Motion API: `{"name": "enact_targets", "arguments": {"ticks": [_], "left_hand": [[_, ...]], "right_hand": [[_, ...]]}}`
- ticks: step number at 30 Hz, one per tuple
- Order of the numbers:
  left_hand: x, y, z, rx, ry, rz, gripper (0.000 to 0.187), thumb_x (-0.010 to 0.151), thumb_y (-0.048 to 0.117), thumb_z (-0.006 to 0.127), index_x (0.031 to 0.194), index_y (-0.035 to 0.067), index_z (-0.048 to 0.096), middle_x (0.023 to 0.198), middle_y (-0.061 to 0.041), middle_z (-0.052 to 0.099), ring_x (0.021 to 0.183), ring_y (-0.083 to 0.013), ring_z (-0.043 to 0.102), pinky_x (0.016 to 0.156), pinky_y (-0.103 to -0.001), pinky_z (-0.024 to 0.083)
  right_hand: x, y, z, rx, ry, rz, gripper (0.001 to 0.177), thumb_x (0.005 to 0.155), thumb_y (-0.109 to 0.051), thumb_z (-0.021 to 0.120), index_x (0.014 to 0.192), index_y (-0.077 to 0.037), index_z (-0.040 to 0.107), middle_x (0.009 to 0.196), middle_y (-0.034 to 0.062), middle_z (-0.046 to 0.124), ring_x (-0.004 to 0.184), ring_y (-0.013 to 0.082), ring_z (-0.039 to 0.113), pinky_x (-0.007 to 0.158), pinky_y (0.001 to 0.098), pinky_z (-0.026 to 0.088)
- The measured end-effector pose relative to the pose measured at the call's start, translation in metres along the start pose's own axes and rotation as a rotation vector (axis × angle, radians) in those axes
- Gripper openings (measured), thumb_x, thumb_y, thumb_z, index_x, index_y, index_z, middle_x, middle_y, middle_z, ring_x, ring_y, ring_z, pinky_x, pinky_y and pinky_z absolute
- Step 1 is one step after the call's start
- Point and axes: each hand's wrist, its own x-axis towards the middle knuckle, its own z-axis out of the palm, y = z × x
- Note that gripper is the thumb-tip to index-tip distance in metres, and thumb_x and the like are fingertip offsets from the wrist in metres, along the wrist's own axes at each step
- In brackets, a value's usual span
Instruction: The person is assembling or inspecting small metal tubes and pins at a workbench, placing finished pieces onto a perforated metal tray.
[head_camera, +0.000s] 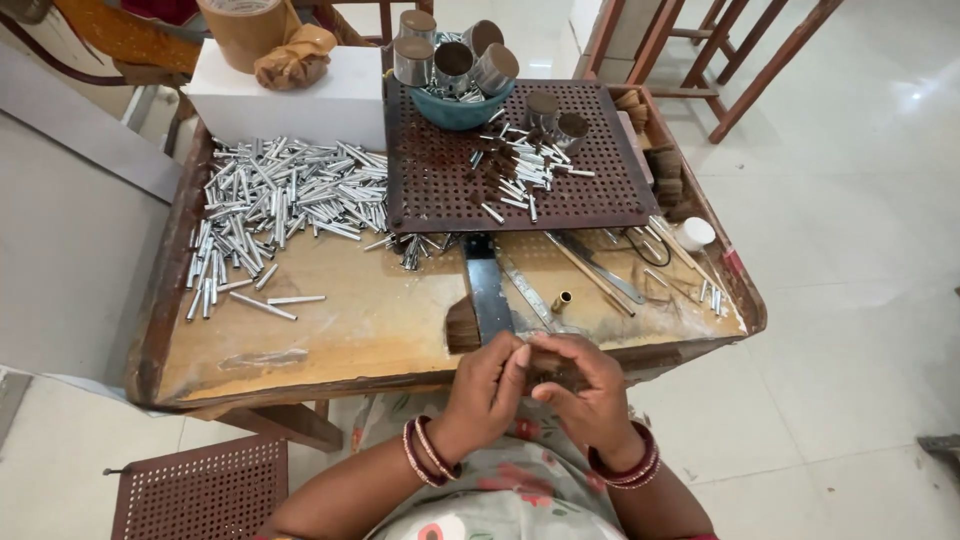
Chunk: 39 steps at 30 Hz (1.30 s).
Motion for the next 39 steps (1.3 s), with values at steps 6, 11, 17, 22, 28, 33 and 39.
{"name": "enact_targets", "arguments": {"ticks": [6,11,17,22,28,33,39], "left_hand": [[0.005,0.011,0.006,-0.084,0.0,0.018,0.023,0.11,0.019,0.051,0.097,0.001,0.058,0.074,-0.014,0.06,0.062,-0.0263,0.062,0.057,-0.036,0.047],[0.003,-0.007,0.014,0.002,0.006,-0.011,0.025,0.113,0.021,0.052,0.098,0.0,0.056,0.075,-0.016,0.056,0.063,-0.0291,0.058,0.06,-0.038,0.045],[0.046,-0.008,-0.015,0.405,-0.059,-0.06,0.054,0.101,0.035,0.062,0.143,0.007,0.042,0.08,-0.012,0.067,0.07,-0.034,0.067,0.062,-0.044,0.051],[0.082,-0.037,0.007,0.618,-0.11,0.217,0.099,0.08,0.037,0.077,0.155,0.003,0.023,0.098,-0.019,0.07,0.082,-0.0377,0.068,0.073,-0.048,0.049],[0.102,-0.057,0.036,0.694,-0.414,-0.073,0.093,0.082,0.021,0.073,0.158,0.006,0.022,0.07,-0.011,0.071,0.067,-0.0363,0.069,0.085,-0.052,0.049],[0.101,-0.067,0.04,0.62,-0.401,-0.068,0.084,0.085,0.016,0.07,0.157,0.009,0.028,0.07,-0.013,0.071,0.066,-0.038,0.068,0.07,-0.053,0.052],[0.104,-0.065,0.04,0.602,-0.438,-0.09,0.081,0.092,0.021,0.069,0.159,0.013,0.025,0.073,-0.013,0.073,0.067,-0.0381,0.069,0.07,-0.052,0.051]], "right_hand": [[0.005,0.031,0.001,-0.163,0.165,-0.235,0.032,0.09,-0.018,0.082,0.112,0.002,0.072,0.11,0.0106,0.072,0.093,0.0123,0.069,0.08,0.0238,0.055],[0.008,0.045,0.003,-0.227,0.301,-0.277,0.021,0.096,-0.016,0.078,0.103,0.002,0.071,0.1,0.0095,0.073,0.086,0.0111,0.068,0.077,0.0224,0.054],[0.023,0.058,-0.047,-0.318,0.448,-0.087,0.021,0.105,-0.019,0.072,0.102,0.002,0.069,0.09,0.003,0.071,0.077,0.0061,0.063,0.069,0.0191,0.051],[0.049,0.048,-0.056,-0.354,0.359,0.013,0.017,0.105,-0.014,0.071,0.106,0.003,0.07,0.094,0.0018,0.071,0.084,0.0049,0.061,0.076,0.0189,0.05],[0.06,0.046,-0.062,-0.454,0.277,0.146,0.011,0.101,-0.008,0.07,0.103,0.002,0.073,0.087,0.0014,0.072,0.074,0.0032,0.059,0.066,0.0194,0.047],[0.073,0.028,-0.073,-0.584,0.076,0.245,0.007,0.093,-0.003,0.072,0.097,0.002,0.076,0.081,0.0051,0.076,0.071,0.0043,0.063,0.063,0.0217,0.049],[0.084,0.014,-0.079,-0.788,-0.083,0.303,0.015,0.086,-0.011,0.077,0.097,-0.003,0.08,0.085,0.0101,0.08,0.068,0.0138,0.071,0.063,0.029,0.054]]}}
